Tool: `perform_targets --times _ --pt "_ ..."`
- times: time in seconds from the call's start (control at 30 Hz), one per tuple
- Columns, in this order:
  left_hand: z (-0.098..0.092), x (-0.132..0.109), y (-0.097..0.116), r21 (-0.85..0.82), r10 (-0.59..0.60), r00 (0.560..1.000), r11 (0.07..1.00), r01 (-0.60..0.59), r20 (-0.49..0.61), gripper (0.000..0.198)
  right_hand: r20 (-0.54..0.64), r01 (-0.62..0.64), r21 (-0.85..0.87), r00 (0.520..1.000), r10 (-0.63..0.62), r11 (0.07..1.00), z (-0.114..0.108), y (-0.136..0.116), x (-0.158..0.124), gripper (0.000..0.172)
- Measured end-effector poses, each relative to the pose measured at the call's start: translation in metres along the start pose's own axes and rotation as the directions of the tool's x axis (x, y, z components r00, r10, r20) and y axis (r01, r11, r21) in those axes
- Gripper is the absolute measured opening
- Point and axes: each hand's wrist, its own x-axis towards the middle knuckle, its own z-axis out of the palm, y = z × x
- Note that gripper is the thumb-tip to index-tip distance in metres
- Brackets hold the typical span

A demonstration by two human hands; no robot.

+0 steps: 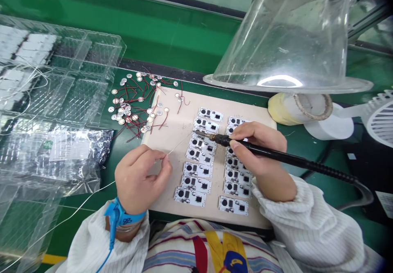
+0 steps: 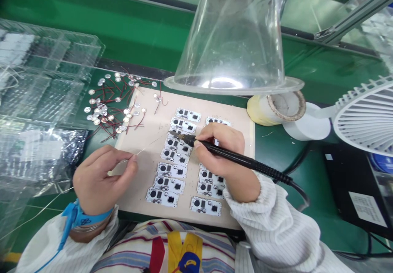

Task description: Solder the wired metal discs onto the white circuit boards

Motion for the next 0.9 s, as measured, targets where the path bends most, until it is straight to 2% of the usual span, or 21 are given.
perform_targets --times 0.43,0.9 --pt "-0.0003 0.0007 0.0002 -0.030 0.011 1.000 0.999 -0.011 -0.010 0.008 0.025 0.086 -0.008 0.996 -0.086 0.996 0.0008 0.0007 0.0010 0.017" --pt "0.0005 -0.0004 0.0009 -0.006 0.003 1.000 1.000 -0.003 0.001 0.008 0.041 0.113 -0.080 0.993 -0.110 0.990 -0.0003 -0.0022 0.0016 0.015"
